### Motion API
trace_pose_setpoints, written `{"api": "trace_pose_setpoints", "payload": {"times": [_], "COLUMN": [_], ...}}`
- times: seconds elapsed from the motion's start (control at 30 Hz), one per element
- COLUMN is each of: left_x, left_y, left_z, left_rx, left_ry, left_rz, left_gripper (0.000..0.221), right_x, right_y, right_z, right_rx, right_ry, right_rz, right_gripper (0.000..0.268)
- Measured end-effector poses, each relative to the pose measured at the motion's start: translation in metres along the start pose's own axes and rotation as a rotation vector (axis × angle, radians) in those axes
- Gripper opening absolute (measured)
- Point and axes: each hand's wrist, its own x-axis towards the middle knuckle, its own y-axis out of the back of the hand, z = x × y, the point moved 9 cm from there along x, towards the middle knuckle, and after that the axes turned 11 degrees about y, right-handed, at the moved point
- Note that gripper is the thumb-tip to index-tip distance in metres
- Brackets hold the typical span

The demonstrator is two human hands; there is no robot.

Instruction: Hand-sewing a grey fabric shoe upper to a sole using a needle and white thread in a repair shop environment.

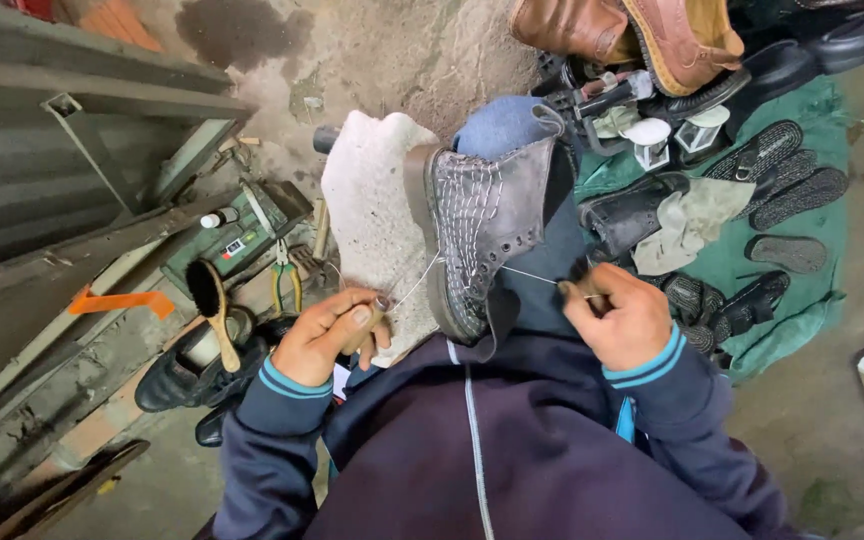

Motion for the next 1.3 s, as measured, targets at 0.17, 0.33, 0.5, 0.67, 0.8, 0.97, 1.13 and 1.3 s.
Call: {"api": "trace_pose_setpoints", "payload": {"times": [0.17,0.33,0.5,0.67,0.8,0.97,1.13,1.3], "left_x": [0.007,0.008,0.022,0.039,0.041,0.033,0.013,0.009], "left_y": [-0.02,-0.012,-0.046,-0.061,-0.045,-0.025,-0.024,-0.028], "left_z": [0.021,0.018,0.06,0.054,0.052,0.044,0.07,0.073], "left_rx": [-0.241,-0.012,0.586,1.164,0.721,0.31,0.419,0.507], "left_ry": [-0.116,-0.172,-0.18,-0.342,-0.155,-0.068,-0.09,-0.092], "left_rz": [-0.18,0.046,0.448,0.595,0.522,0.373,0.553,0.538], "left_gripper": [0.036,0.033,0.037,0.023,0.015,0.009,0.038,0.034], "right_x": [0.017,0.033,0.051,0.051,0.043,0.044,0.048,0.045], "right_y": [0.012,-0.017,-0.054,-0.073,-0.088,-0.094,-0.091,-0.094], "right_z": [-0.033,-0.076,-0.092,-0.092,-0.073,-0.071,-0.075,-0.072], "right_rx": [0.005,0.234,0.048,-0.155,-0.217,-0.202,-0.21,-0.219], "right_ry": [0.051,0.169,0.03,-0.031,-0.038,-0.034,0.009,0.004], "right_rz": [0.054,0.043,-0.194,-0.26,-0.314,-0.361,-0.376,-0.375], "right_gripper": [0.012,0.043,0.055,0.065,0.067,0.069,0.066,0.065]}}
